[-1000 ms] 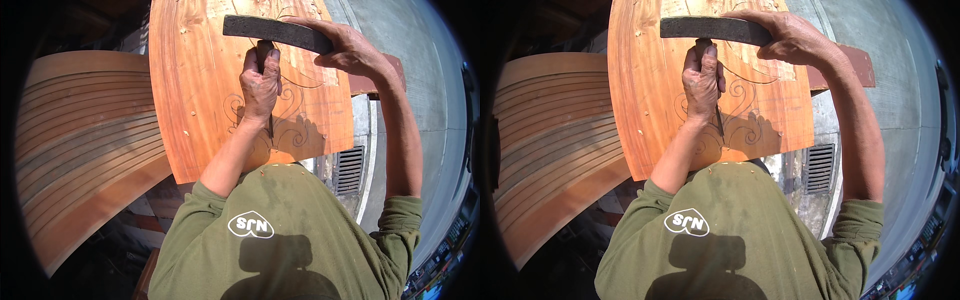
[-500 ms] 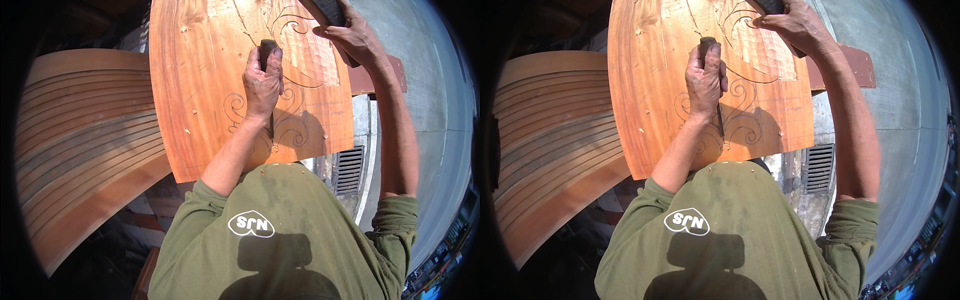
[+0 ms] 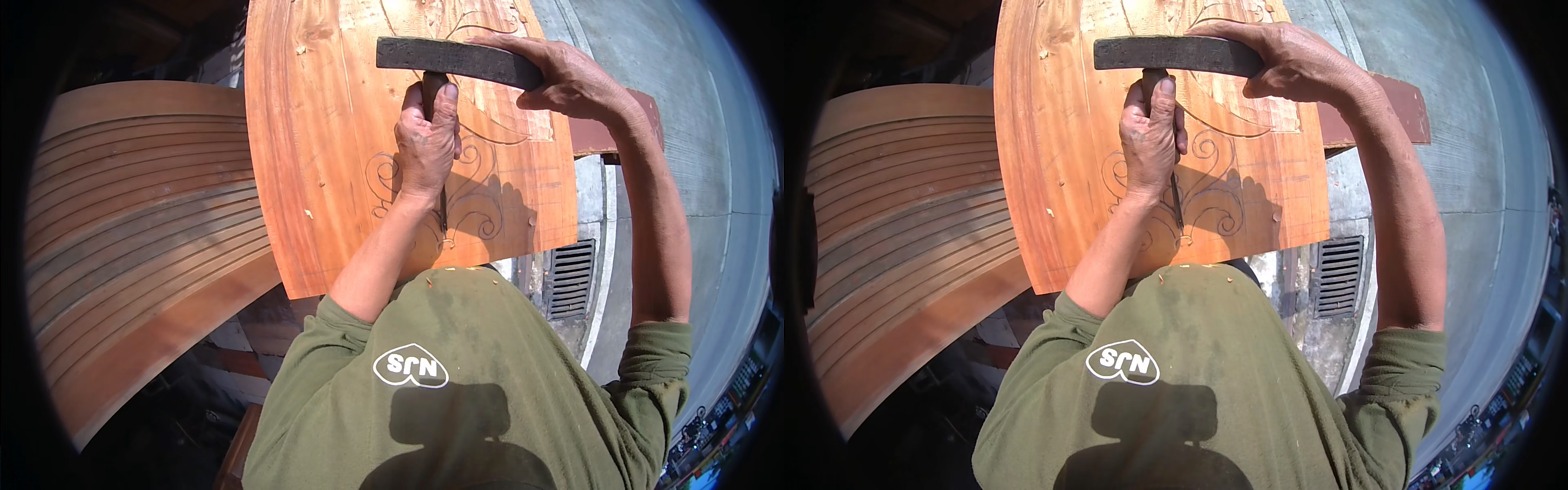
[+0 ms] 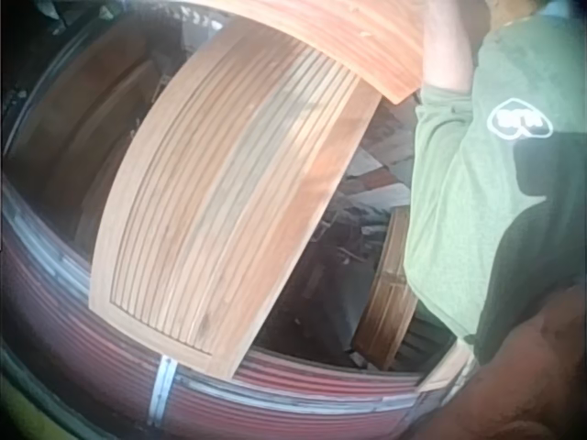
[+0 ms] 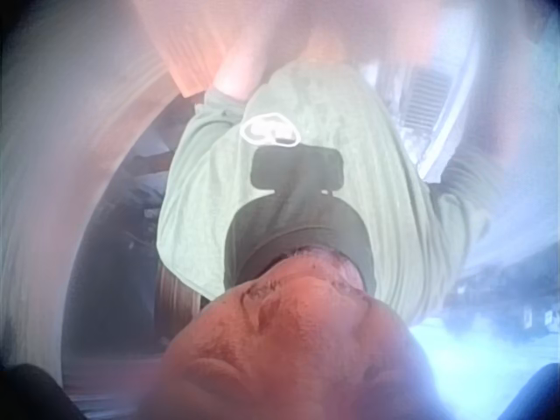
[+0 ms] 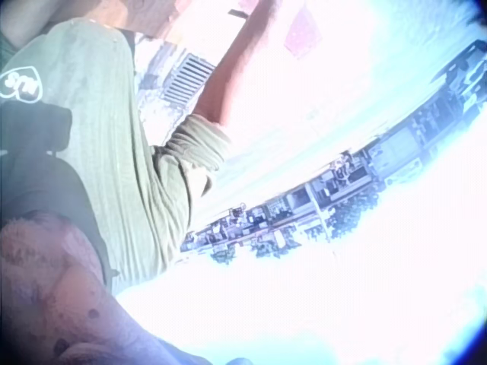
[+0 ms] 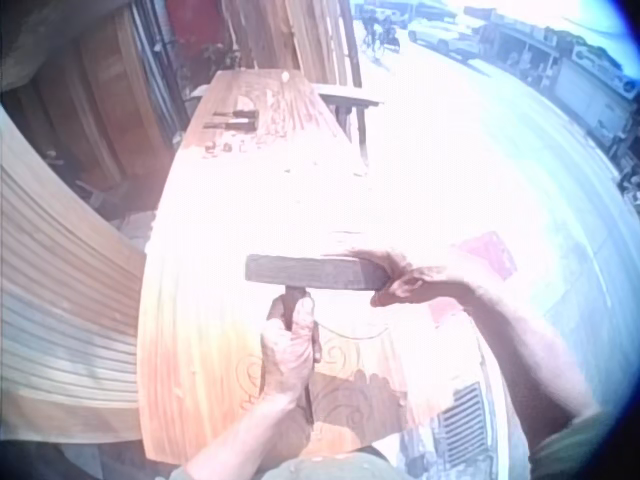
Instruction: The person carves decorative patterns into a wooden door panel using a chisel and a wooden mallet.
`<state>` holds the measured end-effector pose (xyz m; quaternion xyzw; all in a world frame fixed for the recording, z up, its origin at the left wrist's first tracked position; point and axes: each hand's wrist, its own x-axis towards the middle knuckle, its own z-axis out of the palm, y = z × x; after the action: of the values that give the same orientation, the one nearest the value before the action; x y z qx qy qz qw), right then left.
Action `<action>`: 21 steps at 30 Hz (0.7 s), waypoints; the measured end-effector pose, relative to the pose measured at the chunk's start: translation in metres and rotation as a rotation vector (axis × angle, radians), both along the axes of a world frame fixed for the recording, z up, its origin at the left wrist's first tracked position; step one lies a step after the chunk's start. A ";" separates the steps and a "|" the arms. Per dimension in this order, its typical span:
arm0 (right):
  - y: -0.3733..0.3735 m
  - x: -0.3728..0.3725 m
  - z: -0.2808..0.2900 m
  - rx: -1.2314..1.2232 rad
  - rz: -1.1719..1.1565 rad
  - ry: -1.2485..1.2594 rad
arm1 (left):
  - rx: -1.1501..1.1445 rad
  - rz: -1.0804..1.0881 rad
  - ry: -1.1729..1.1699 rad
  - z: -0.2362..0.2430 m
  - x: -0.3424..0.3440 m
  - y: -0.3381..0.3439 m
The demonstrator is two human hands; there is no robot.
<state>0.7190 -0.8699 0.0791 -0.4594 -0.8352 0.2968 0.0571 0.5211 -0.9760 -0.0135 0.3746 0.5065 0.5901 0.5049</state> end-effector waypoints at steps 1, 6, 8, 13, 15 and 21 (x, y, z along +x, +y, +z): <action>0.003 0.007 0.003 0.003 -0.036 0.041 | 0.003 -0.001 0.005 0.003 0.001 -0.001; 0.007 0.002 -0.007 0.096 -0.436 0.151 | 0.000 -0.027 -0.005 -0.001 0.003 -0.001; -0.004 -0.007 -0.006 0.015 -0.145 0.004 | -0.023 0.017 0.008 -0.001 0.000 -0.001; 0.013 0.009 -0.022 0.241 -0.128 0.192 | -0.030 -0.009 0.021 -0.001 0.003 -0.002; 0.016 0.004 -0.012 0.110 -0.367 0.120 | -0.058 -0.018 -0.006 -0.003 0.004 -0.001; 0.003 -0.006 -0.007 -0.017 0.050 -0.047 | -0.031 0.005 0.032 -0.006 -0.001 -0.002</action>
<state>0.7129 -0.8664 0.0720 -0.4458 -0.8450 0.2943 0.0261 0.5196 -0.9784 -0.0195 0.3749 0.5246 0.5772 0.5011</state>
